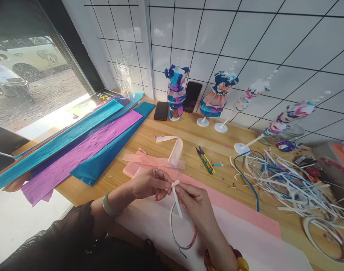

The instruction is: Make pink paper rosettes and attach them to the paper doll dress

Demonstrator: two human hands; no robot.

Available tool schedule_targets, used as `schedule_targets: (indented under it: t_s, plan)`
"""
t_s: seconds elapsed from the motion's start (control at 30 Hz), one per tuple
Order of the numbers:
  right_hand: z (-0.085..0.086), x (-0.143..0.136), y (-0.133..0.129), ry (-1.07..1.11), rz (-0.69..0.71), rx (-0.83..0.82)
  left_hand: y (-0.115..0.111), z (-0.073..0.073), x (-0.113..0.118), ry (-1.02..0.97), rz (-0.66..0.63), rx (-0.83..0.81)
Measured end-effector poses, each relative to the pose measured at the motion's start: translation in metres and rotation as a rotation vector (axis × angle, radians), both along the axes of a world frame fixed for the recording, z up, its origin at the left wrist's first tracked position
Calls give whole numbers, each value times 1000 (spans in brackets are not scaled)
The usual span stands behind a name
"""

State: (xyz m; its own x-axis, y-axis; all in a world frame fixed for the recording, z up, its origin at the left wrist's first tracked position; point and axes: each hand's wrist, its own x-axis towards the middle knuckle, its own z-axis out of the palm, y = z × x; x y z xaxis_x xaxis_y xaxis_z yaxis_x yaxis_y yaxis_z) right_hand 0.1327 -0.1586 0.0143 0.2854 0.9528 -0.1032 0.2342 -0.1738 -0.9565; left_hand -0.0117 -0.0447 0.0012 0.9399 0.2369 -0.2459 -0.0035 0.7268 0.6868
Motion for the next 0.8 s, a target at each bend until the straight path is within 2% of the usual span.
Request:
schedule_targets:
  t_s: [0.1,0.33,0.53,0.63,0.8]
  plan:
    - [3,-4,-2,2,38,46,0,-1,0,-16,6,-62]
    - [4,-6,-5,-49,5,135,-2,0,1,7,12,-142]
    - [7,-11,-2,94,-76,133,-2,-1,2,23,-13,-170]
    - [4,-12,-1,193,-137,149,-1,-3,1,36,-25,-164]
    - [-3,-11,-4,279,-163,132,0,-4,1,52,-31,-139]
